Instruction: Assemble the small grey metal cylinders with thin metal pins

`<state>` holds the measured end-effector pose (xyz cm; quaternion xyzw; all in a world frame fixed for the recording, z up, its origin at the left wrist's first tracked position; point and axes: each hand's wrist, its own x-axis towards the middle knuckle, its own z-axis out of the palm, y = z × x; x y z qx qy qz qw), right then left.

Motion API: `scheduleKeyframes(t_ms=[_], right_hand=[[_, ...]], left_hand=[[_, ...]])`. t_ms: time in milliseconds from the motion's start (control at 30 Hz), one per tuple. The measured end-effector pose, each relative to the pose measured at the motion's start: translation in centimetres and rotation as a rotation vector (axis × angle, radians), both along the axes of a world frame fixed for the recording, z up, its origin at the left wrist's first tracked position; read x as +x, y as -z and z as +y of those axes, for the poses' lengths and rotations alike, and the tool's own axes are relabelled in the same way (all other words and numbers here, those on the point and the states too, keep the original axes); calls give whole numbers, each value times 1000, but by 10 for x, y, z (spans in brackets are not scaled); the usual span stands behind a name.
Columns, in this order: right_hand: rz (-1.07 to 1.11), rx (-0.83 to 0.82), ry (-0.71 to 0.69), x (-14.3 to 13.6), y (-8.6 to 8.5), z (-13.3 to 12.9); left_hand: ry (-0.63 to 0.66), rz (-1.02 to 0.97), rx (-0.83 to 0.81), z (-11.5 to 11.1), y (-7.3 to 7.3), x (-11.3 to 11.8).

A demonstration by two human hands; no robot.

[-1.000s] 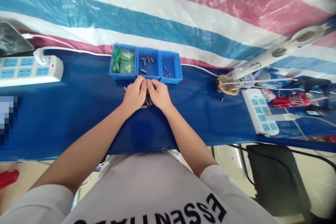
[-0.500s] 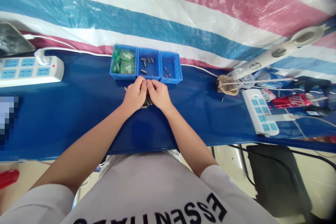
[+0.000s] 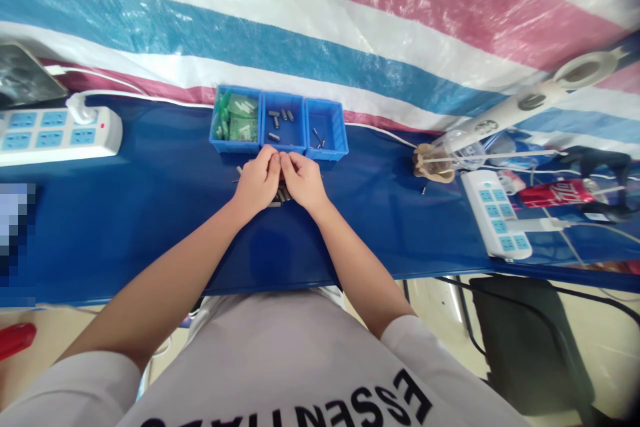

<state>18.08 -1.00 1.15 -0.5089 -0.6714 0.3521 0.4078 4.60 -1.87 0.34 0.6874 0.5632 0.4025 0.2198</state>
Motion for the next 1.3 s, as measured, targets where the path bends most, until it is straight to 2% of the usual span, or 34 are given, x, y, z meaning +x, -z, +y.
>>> scheduleKeyframes(t_ms=[1300], right_hand=[[1,-8,4,1,-2,0]], left_hand=[[-7,26,-36,-1,-3,0]])
